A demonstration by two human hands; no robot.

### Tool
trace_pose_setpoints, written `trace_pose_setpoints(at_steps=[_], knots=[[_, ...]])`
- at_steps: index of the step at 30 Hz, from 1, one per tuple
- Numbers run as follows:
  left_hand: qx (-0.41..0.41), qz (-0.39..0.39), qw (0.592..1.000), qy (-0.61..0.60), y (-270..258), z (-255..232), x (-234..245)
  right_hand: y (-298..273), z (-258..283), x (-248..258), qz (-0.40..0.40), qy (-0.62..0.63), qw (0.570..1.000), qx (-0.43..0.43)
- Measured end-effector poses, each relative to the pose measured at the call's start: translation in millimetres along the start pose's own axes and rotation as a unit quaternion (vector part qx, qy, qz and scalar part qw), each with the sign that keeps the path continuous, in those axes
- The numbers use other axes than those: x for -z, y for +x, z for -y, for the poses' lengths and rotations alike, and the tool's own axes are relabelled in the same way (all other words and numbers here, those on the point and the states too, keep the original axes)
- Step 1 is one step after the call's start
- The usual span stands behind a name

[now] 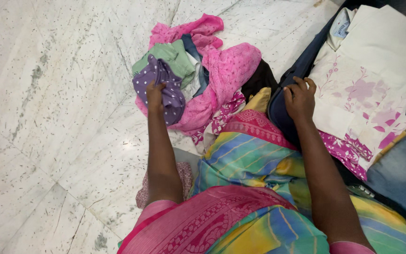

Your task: The person folds several items of clothing by hand, including a shirt, pants, and a dress, and places them into a suitcase on the floor.

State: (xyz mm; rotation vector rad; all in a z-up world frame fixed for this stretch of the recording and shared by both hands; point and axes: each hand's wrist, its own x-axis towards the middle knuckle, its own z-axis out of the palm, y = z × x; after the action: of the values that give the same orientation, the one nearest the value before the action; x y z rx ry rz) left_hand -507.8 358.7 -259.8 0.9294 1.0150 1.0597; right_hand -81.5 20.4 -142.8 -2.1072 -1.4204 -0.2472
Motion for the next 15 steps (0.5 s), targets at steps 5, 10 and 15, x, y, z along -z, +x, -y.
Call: trace_pose_setpoints(at_steps=[5, 10, 15], knots=[[-0.035, 0.074, 0.981, -0.174, -66.0, -94.6, -6.5, 4.7, 18.9, 22.6, -0.021, -0.017, 0.998, 0.053], [-0.042, 0.252, 0.942, -0.217, -160.8, -172.7, -108.8, -17.3, 91.3, 76.8, 0.050, 0.348, 0.935, -0.034], [0.096, 0.477, 0.865, -0.119, -274.0, -144.4, -254.8, -50.0, 112.7, 139.1, 0.097, 0.776, 0.612, -0.115]])
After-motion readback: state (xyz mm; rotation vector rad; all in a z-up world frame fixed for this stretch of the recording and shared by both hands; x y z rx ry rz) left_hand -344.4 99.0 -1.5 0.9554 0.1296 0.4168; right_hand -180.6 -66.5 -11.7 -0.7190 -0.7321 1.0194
